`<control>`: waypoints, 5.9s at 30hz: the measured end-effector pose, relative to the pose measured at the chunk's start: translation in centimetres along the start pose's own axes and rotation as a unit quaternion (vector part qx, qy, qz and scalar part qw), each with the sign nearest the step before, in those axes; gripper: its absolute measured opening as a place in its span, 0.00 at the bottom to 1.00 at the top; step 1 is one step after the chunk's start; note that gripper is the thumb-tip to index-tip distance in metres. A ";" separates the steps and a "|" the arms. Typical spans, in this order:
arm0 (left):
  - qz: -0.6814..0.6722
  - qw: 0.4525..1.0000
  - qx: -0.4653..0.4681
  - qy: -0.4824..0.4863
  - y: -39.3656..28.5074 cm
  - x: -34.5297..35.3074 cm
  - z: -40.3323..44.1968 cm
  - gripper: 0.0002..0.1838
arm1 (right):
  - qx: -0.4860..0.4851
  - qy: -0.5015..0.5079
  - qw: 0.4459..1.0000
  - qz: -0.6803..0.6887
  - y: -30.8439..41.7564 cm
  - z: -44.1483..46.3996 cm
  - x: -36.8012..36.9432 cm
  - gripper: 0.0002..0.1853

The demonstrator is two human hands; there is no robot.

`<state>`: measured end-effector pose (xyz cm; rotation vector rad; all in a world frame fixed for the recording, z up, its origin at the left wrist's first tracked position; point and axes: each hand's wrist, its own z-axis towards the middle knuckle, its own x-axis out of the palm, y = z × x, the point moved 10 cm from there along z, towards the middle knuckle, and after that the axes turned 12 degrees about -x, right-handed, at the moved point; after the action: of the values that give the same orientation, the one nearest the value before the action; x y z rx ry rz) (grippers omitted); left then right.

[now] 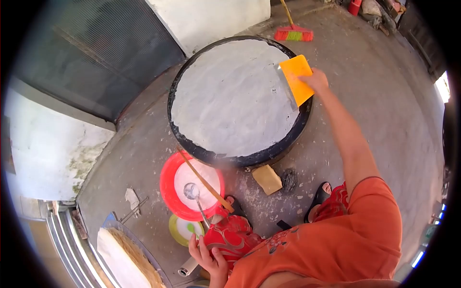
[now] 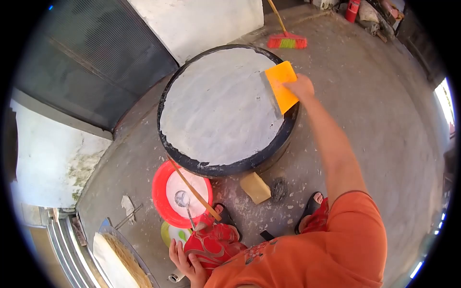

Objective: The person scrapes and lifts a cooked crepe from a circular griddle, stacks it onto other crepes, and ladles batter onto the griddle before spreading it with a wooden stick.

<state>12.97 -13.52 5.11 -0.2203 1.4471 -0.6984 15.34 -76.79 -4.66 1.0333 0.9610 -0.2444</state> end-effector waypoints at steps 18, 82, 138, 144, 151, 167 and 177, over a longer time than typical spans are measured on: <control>0.030 0.999 -0.001 0.039 -1.6 3.4 7.1 0.21 | -0.068 -0.046 0.972 -0.221 1.7 13.2 -0.3 0.35; -0.061 0.996 0.040 -0.052 0.0 -1.6 -2.0 0.17 | 0.048 -0.036 0.996 0.069 -1.1 -16.5 -1.0 0.21; -0.137 0.931 0.323 -0.100 -19.2 8.0 27.8 0.04 | -0.489 -0.054 0.859 -0.145 21.2 -17.6 3.6 0.09; -0.129 0.900 0.399 -0.115 -17.8 7.6 21.8 0.12 | -0.576 0.063 0.810 -0.087 21.6 -25.3 -0.4 0.14; -0.080 0.939 0.333 -0.006 -7.5 12.9 15.0 0.17 | -0.512 0.223 0.828 0.045 18.6 -29.0 -3.9 0.20; -0.114 0.992 -0.039 -0.049 1.8 7.5 27.3 0.08 | -0.286 0.228 0.929 0.064 18.1 -24.1 -4.3 0.20; -0.058 0.947 0.311 -0.058 -11.4 -23.1 17.0 0.04 | -0.424 0.008 0.891 0.163 38.7 -16.8 -5.2 0.51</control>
<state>26.44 -14.19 32.86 0.1448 1.0450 -1.1805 25.60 -44.02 20.40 0.3637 0.7662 0.4452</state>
